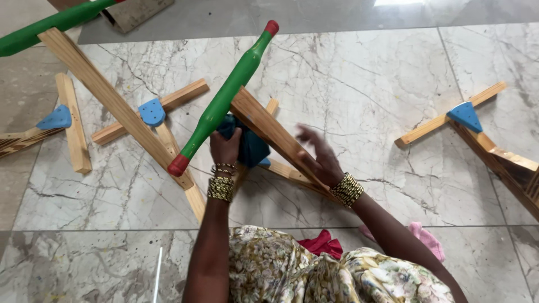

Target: The person sits on the floor and wipes wooden game stands with a dark cloth, moving from one stand to the next. They lift and reposition the stands and their green and yellow painted dowels to wipe the wood surfaces.

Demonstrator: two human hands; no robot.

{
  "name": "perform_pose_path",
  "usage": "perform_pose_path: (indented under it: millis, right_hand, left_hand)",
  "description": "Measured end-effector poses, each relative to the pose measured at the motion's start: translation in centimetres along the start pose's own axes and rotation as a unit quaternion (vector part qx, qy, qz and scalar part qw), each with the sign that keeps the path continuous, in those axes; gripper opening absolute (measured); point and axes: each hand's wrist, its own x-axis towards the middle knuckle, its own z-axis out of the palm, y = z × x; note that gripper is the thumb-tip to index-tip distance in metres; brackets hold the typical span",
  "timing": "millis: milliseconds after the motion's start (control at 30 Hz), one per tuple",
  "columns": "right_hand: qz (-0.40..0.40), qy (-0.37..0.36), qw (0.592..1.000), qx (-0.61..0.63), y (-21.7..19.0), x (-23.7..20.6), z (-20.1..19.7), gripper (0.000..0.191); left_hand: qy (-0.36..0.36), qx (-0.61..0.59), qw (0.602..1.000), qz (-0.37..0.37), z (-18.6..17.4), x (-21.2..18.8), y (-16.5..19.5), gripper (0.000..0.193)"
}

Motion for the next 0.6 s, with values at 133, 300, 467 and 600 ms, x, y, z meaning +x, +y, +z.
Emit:
perform_pose_path:
  millis: [133, 300, 467, 600]
  right_hand:
    - [0.048, -0.023, 0.999, 0.010, -0.9, -0.3, 1.5, 0.066]
    - [0.000, 0.032, 0.999, -0.026, -0.4, -0.6, 2.6, 0.066]
    - [-0.010, 0.020, 1.000, -0.018, 0.0, -0.8, 2.1, 0.062]
    - [0.010, 0.019, 0.999, -0.028, -0.4, -0.7, 2.0, 0.059]
  left_hand:
    - [-0.127, 0.304, 0.938, 0.104, -0.1, -0.5, 0.7, 0.073]
    - [-0.147, 0.334, 0.926, 0.099, 2.1, -5.7, -0.6, 0.118]
    - [-0.152, 0.282, 0.916, 0.240, -2.3, -5.7, -4.1, 0.080]
    - [-0.211, 0.278, 0.900, 0.260, -9.4, -9.4, -7.6, 0.076]
